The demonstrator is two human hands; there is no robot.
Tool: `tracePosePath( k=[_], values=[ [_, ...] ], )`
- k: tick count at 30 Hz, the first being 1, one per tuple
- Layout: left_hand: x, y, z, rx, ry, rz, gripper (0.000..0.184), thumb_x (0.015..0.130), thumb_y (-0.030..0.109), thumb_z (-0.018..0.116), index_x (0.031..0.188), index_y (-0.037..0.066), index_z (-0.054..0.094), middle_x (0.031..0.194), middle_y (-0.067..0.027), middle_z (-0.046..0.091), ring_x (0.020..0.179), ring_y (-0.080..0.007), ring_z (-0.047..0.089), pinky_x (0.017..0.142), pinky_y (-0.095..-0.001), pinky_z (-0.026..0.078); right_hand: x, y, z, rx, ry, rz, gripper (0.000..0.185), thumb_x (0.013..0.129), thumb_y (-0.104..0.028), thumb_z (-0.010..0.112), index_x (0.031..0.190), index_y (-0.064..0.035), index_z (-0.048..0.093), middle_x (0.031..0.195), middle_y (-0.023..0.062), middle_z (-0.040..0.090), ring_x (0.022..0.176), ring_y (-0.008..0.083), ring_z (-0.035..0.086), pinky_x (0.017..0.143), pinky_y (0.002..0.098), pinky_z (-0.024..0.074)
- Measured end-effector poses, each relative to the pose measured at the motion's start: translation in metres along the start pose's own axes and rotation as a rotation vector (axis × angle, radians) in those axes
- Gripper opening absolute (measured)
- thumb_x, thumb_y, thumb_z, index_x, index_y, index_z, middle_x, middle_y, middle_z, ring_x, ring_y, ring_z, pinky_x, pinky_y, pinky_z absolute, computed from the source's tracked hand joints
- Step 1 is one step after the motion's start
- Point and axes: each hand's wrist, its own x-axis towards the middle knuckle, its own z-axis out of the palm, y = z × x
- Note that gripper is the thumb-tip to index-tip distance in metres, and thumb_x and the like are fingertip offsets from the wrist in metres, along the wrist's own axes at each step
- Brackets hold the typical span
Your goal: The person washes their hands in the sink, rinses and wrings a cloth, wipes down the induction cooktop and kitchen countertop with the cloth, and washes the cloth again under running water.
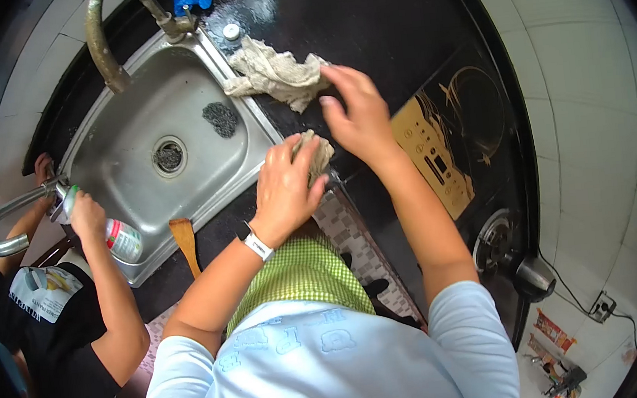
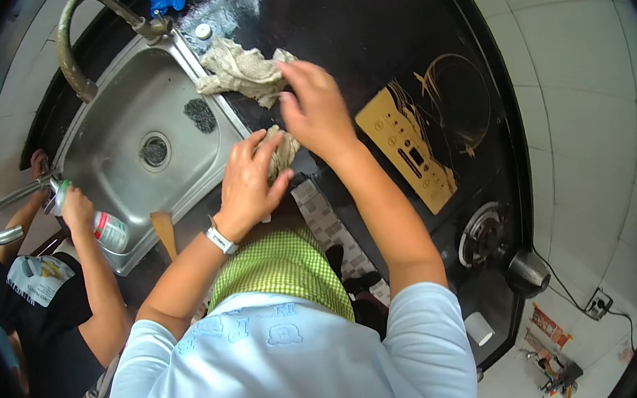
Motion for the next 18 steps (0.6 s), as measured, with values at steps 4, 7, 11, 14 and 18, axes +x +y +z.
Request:
tracePosePath(
  k=[4, 7, 11, 14, 18],
  values=[
    [0.002, 0.001, -0.001, 0.185, -0.182, 0.013, 0.067, 0.063, 0.016, 0.073, 0.123, 0.011, 0.044, 0.118, -0.0180, 0.045, 0.104, -0.0340, 0.045, 0.087, -0.0419, 0.039, 0.064, -0.004, 0.075, -0.453, -0.319, -0.153, 0.047, 0.070, -0.011, 0.063, 0.115, -0.0167, 0.053, 0.116, 0.0125, 0.050, 0.102, 0.0327, 0.049, 0.086, 0.0453, 0.0408],
    [0.008, -0.007, 0.008, 0.247, -0.158, -0.002, 0.066, 0.062, 0.008, 0.069, 0.123, 0.011, 0.044, 0.115, -0.0148, 0.047, 0.099, -0.0317, 0.048, 0.082, -0.0411, 0.042, 0.085, 0.016, 0.077, -0.459, -0.372, -0.144, 0.051, 0.067, -0.010, 0.062, 0.115, -0.0193, 0.052, 0.110, 0.0098, 0.051, 0.100, 0.0280, 0.051, 0.080, 0.0431, 0.0425],
    [0.018, -0.023, 0.006, 0.096, -0.139, -0.017, 0.059, 0.063, 0.000, 0.056, 0.120, 0.009, 0.046, 0.103, -0.0133, 0.053, 0.093, -0.0313, 0.051, 0.079, -0.0389, 0.044, 0.104, 0.069, 0.062, 0.289, -0.277, 0.024, 0.046, 0.063, -0.012, 0.064, 0.109, -0.0065, 0.057, 0.103, 0.0115, 0.056, 0.098, 0.0285, 0.055, 0.086, 0.0341, 0.0435],
    [0.021, -0.036, 0.006, -0.183, -0.124, -0.079, 0.054, 0.064, 0.001, 0.056, 0.117, 0.008, 0.049, 0.096, -0.0139, 0.055, 0.086, -0.0320, 0.053, 0.078, -0.0400, 0.045, 0.114, 0.060, -0.008, 0.685, -0.262, 0.367, 0.047, 0.072, -0.009, 0.067, 0.115, 0.0020, 0.052, 0.108, 0.0093, 0.059, 0.101, 0.0149, 0.054, 0.089, 0.0301, 0.0426],
    [0.026, -0.031, -0.003, -0.475, -0.073, -0.211, 0.048, 0.069, 0.000, 0.049, 0.116, 0.006, 0.050, 0.104, -0.0121, 0.057, 0.095, -0.0252, 0.056, 0.084, -0.0326, 0.043, 0.120, 0.107, -0.063, 0.807, -0.157, 0.457, 0.048, 0.079, -0.007, 0.057, 0.124, 0.0000, 0.042, 0.118, 0.0121, 0.052, 0.109, 0.0229, 0.051, 0.094, 0.0362, 0.0399]
  ],
)
